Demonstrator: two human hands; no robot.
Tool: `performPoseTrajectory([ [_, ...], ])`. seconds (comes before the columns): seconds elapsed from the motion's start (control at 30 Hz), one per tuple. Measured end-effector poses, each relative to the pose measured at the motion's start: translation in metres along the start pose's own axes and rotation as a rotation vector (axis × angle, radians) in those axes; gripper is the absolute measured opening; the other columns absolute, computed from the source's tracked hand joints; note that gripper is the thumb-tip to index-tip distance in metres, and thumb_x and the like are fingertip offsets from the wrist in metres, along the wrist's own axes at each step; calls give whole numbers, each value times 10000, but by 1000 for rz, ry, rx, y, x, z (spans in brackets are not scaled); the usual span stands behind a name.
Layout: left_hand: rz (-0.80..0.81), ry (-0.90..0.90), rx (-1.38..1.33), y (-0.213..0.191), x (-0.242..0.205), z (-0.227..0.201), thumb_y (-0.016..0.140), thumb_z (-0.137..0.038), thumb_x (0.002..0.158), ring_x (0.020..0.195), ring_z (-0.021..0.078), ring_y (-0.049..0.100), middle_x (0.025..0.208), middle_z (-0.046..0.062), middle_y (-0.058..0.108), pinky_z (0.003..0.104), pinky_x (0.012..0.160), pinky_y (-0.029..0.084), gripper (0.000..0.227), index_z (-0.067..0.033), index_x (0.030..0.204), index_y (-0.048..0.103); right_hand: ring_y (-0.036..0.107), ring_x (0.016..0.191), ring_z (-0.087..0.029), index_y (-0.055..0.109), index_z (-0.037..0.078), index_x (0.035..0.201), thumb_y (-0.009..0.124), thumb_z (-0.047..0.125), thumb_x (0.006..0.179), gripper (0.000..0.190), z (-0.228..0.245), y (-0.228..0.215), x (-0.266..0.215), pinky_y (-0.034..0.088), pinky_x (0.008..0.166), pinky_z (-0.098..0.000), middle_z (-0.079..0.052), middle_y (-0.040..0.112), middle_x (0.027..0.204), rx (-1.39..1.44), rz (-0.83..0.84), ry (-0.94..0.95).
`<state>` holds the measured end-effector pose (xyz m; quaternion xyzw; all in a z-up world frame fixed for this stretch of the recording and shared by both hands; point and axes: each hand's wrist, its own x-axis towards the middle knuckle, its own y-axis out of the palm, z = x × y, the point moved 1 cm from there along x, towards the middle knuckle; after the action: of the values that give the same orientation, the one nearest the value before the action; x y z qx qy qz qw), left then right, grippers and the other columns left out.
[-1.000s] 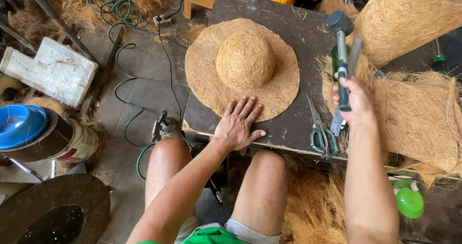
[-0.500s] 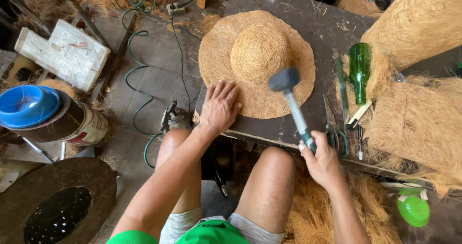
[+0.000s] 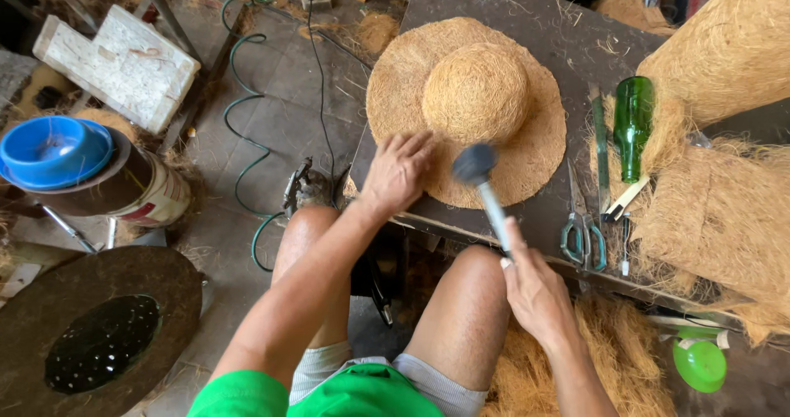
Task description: The person trims coconut fiber with a blade and scissors while shaping it into a hat on a mold, then uses a mallet to press and flatten the fibers against the mold's surface.
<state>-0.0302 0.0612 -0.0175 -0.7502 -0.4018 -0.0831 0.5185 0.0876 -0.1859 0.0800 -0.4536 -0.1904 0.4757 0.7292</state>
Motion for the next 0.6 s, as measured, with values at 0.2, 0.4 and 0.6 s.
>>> performPoseTrajectory([
  [0.2,302,-83,126,0,-5,15,374,-351,1019,1429,356,347,1527,110,446,550,1156,210,523,-106,1473,457,617,1091,-491,169,334,1573,480,264,975,677,-20,5,-18,532,895,-605,-219,459,1490,-35,-136,-20],
  [0.4,258,-101,139,-2,-8,19,380,-348,1009,1433,317,366,1501,92,487,502,1160,228,507,-106,1435,511,536,427,-123,49,332,1602,412,204,1047,676,-19,25,-17,540,284,-227,-143,619,988,-229,74,-17],
  [0.6,157,-65,116,1,-9,24,386,-295,1025,1380,327,435,1446,94,548,500,1127,278,450,-86,1370,586,658,740,-455,291,255,1562,481,253,996,597,-18,36,-15,536,577,-570,-163,667,1147,-165,-188,-161],
])
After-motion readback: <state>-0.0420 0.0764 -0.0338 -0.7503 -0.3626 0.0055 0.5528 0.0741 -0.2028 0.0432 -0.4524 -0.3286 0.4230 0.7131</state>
